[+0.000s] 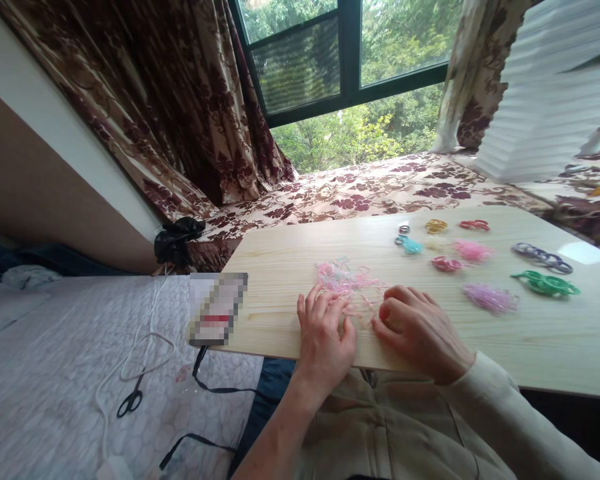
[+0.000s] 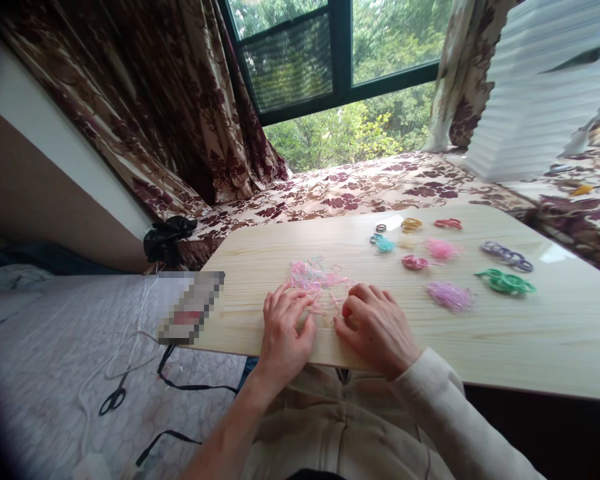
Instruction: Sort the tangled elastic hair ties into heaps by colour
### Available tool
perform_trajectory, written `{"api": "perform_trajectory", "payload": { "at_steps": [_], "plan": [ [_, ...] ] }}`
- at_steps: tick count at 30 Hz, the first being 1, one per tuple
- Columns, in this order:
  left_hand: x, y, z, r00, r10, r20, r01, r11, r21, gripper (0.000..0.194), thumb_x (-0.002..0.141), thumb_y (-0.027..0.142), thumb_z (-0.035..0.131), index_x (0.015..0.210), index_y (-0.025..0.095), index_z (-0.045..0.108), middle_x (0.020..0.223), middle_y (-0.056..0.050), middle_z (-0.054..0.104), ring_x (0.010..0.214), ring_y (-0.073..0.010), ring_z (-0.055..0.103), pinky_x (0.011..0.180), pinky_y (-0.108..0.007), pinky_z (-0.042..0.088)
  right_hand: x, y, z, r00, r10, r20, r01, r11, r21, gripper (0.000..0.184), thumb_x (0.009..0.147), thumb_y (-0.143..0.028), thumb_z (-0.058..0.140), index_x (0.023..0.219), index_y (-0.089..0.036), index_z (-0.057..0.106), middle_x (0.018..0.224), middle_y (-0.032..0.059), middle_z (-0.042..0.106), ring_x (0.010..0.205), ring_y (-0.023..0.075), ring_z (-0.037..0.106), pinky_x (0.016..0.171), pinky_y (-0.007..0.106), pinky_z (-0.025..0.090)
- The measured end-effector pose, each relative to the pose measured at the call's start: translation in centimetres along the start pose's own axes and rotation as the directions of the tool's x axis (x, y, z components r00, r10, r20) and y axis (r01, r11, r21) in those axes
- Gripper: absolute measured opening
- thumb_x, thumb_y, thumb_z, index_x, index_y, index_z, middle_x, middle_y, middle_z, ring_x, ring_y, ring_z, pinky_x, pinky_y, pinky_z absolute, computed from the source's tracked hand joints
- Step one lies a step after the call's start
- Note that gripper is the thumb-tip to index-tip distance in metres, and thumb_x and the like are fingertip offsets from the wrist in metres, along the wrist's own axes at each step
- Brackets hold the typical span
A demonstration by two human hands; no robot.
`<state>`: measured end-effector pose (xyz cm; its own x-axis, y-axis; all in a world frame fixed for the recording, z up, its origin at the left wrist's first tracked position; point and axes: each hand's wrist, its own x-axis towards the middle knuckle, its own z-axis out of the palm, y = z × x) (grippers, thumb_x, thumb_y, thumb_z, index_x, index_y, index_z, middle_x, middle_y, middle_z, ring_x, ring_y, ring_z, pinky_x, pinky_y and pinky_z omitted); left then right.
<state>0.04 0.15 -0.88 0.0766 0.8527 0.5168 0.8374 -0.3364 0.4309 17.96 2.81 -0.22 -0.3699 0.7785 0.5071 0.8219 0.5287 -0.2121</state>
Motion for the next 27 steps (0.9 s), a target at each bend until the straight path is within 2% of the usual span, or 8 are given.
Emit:
{"api": "perform_trajectory", "payload": {
  "at_steps": [4, 12, 17, 27],
  "plan": [
    [-0.02, -0.02, 0.02, 1.000, -0.001, -0.005, 0.001, 1.000, -0.001, 0.034, 0.082, 0.013, 0.053, 0.112, 0.023, 0.064, 0.117, -0.006, 0.065, 0.129, -0.0284, 0.045, 0.114, -0.058, 0.026, 0.00, 0.11, -0.03, 1.000, -0.023, 0.010, 0.023, 1.000, -0.002, 0.019, 0.083, -0.034, 0.061, 0.069, -0.021, 0.059, 0.084, 0.0040, 0.062, 0.080, 0.0187, 0.057, 0.075, 0.034, 0.038],
    [0.02, 0.05, -0.07, 1.000, 0.003, -0.010, -0.003, 1.000, 0.009, 0.034, 0.081, 0.013, 0.055, 0.111, 0.024, 0.064, 0.117, -0.005, 0.065, 0.128, -0.0281, 0.046, 0.114, -0.058, 0.027, 0.06, 0.03, -0.13, 0.999, -0.049, 0.009, 0.049, 0.999, 0.015, 0.018, 0.087, -0.027, 0.055, 0.071, -0.022, 0.061, 0.086, 0.0049, 0.063, 0.083, 0.0192, 0.058, 0.076, 0.034, 0.039],
    [0.07, 0.20, -0.17, 1.000, -0.011, 0.003, 0.011, 1.000, -0.006, 0.034, 0.081, 0.012, 0.053, 0.111, 0.024, 0.063, 0.116, -0.005, 0.065, 0.129, -0.0274, 0.046, 0.115, -0.057, 0.025, 0.07, 0.18, -0.06, 0.999, -0.033, 0.031, 0.032, 0.999, 0.007, 0.023, 0.088, -0.038, 0.055, 0.072, -0.021, 0.060, 0.085, 0.0052, 0.062, 0.081, 0.0200, 0.057, 0.075, 0.035, 0.040],
    [0.11, 0.33, -0.26, 1.000, -0.021, 0.011, 0.021, 1.000, -0.007, 0.034, 0.081, 0.011, 0.053, 0.110, 0.025, 0.063, 0.117, -0.005, 0.065, 0.129, -0.0269, 0.045, 0.115, -0.057, 0.025, 0.14, 0.33, -0.21, 0.996, -0.086, 0.014, 0.086, 0.996, 0.029, 0.022, 0.089, -0.028, 0.050, 0.071, -0.022, 0.062, 0.087, 0.0057, 0.063, 0.084, 0.0193, 0.058, 0.076, 0.034, 0.042]
  ]
}}
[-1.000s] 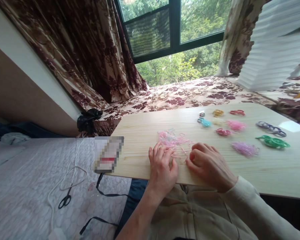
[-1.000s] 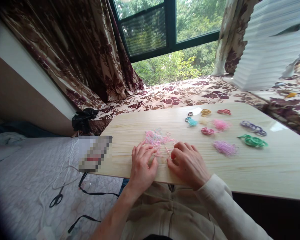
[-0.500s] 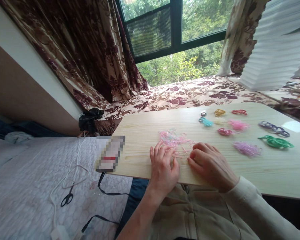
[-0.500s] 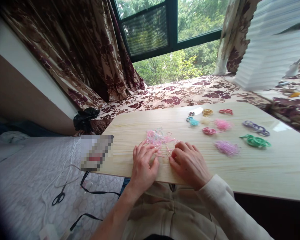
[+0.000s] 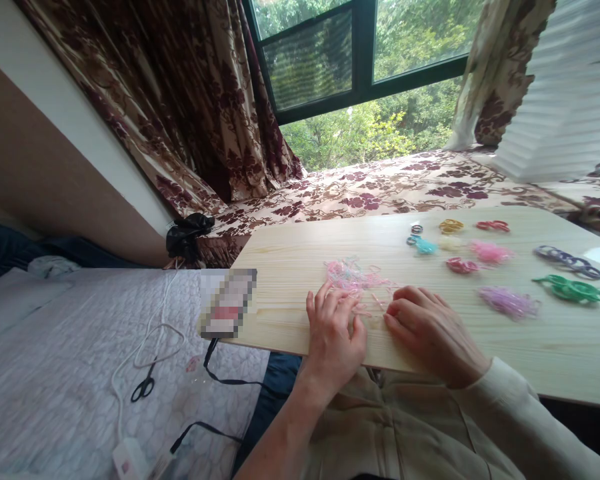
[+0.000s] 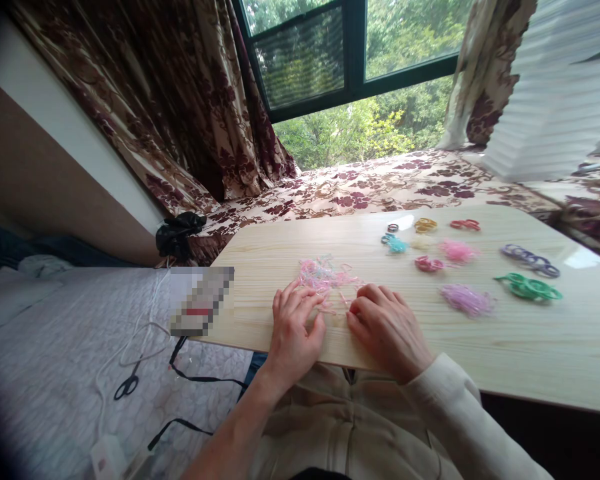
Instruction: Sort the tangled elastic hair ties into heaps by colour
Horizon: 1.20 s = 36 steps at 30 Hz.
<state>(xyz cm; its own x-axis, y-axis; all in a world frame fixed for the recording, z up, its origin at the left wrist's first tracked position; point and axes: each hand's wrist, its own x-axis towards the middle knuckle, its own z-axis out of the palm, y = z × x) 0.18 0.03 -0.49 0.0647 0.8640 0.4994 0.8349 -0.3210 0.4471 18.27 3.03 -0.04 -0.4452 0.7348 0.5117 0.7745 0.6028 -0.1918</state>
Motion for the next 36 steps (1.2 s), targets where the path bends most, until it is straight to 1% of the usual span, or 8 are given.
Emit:
{"api": "perform_trajectory", "payload": {
  "at_steps": [6, 12, 19, 22, 25, 28, 32, 36],
  "plan": [
    [-0.1, -0.1, 0.1, 1.000, 0.002, -0.005, -0.002, 1.000, -0.006, 0.035, 0.081, 0.012, 0.053, 0.112, 0.025, 0.063, 0.118, -0.005, 0.065, 0.130, -0.0271, 0.045, 0.115, -0.057, 0.024, 0.0, 0.1, -0.1, 1.000, 0.007, 0.008, -0.007, 1.000, 0.024, 0.023, 0.089, -0.027, 0.049, 0.074, -0.022, 0.065, 0.087, 0.0064, 0.065, 0.084, 0.0196, 0.059, 0.077, 0.035, 0.045],
    [-0.1, -0.2, 0.1, 1.000, 0.006, -0.007, -0.006, 1.000, -0.014, 0.034, 0.081, 0.011, 0.052, 0.110, 0.024, 0.064, 0.117, -0.005, 0.065, 0.129, -0.0266, 0.044, 0.115, -0.056, 0.023, 0.1, 0.6, -0.5, 0.999, 0.040, 0.001, -0.039, 0.985, 0.170, 0.025, 0.091, -0.029, 0.048, 0.076, -0.021, 0.066, 0.088, 0.0071, 0.064, 0.082, 0.0193, 0.062, 0.075, 0.035, 0.049],
    [-0.2, -0.3, 0.3, 0.999, 0.022, -0.034, -0.022, 1.000, -0.020, 0.032, 0.083, 0.012, 0.052, 0.110, 0.023, 0.064, 0.117, -0.006, 0.065, 0.130, -0.0268, 0.043, 0.114, -0.055, 0.024, 0.4, 1.6, -3.7, 0.995, 0.103, -0.015, -0.096, 0.961, 0.259, 0.030, 0.093, -0.038, 0.048, 0.074, -0.021, 0.064, 0.086, 0.0081, 0.065, 0.075, 0.0186, 0.063, 0.069, 0.033, 0.051],
    [-0.2, -0.3, 0.4, 0.999, 0.024, -0.041, -0.026, 0.999, -0.026, 0.031, 0.083, 0.013, 0.051, 0.110, 0.022, 0.065, 0.116, -0.006, 0.065, 0.130, -0.0271, 0.044, 0.114, -0.056, 0.024, 0.5, 4.1, -5.8, 0.994, 0.107, 0.008, -0.106, 0.972, 0.210, 0.034, 0.092, -0.044, 0.046, 0.075, -0.021, 0.065, 0.087, 0.0090, 0.067, 0.076, 0.0197, 0.064, 0.070, 0.034, 0.052],
    [-0.2, -0.3, 0.4, 0.999, 0.030, -0.039, -0.031, 0.999, -0.028, 0.031, 0.084, 0.013, 0.049, 0.110, 0.023, 0.065, 0.116, -0.006, 0.065, 0.129, -0.0273, 0.044, 0.114, -0.057, 0.024, 1.7, 8.3, -7.5, 0.988, 0.145, 0.053, -0.150, 0.982, 0.114, 0.036, 0.089, -0.048, 0.049, 0.076, -0.021, 0.068, 0.088, 0.0092, 0.068, 0.074, 0.0200, 0.063, 0.070, 0.035, 0.051],
    [-0.3, -0.3, 0.5, 0.998, 0.037, -0.044, -0.038, 0.999, -0.022, 0.031, 0.084, 0.012, 0.049, 0.109, 0.022, 0.065, 0.116, -0.006, 0.065, 0.129, -0.0277, 0.045, 0.114, -0.057, 0.023, 4.3, 12.9, -8.5, 0.929, 0.341, 0.143, -0.325, 0.938, -0.122, 0.030, 0.085, -0.040, 0.053, 0.071, -0.020, 0.069, 0.083, 0.0092, 0.068, 0.074, 0.0196, 0.062, 0.072, 0.033, 0.048],
    [-0.3, -0.3, 0.5, 0.997, 0.044, -0.069, -0.045, 0.999, -0.011, 0.031, 0.083, 0.010, 0.049, 0.106, 0.022, 0.066, 0.115, -0.006, 0.066, 0.127, -0.0279, 0.047, 0.113, -0.058, 0.026, 7.8, 17.1, -7.8, 0.878, 0.452, 0.156, -0.414, 0.882, -0.227, 0.021, 0.072, -0.033, 0.065, 0.055, -0.021, 0.066, 0.060, 0.0058, 0.063, 0.055, 0.0180, 0.057, 0.057, 0.033, 0.043],
    [-0.4, -0.4, 0.6, 0.995, 0.064, -0.081, -0.065, 0.998, -0.009, 0.032, 0.083, 0.010, 0.049, 0.107, 0.021, 0.066, 0.114, -0.007, 0.066, 0.125, -0.0282, 0.048, 0.112, -0.058, 0.028, 9.2, 18.8, -5.7, 0.889, 0.451, 0.077, -0.424, 0.874, -0.236, 0.032, 0.074, -0.040, 0.069, 0.050, -0.022, 0.060, 0.048, 0.0024, 0.056, 0.046, 0.0139, 0.051, 0.051, 0.031, 0.041]
  ]
}}
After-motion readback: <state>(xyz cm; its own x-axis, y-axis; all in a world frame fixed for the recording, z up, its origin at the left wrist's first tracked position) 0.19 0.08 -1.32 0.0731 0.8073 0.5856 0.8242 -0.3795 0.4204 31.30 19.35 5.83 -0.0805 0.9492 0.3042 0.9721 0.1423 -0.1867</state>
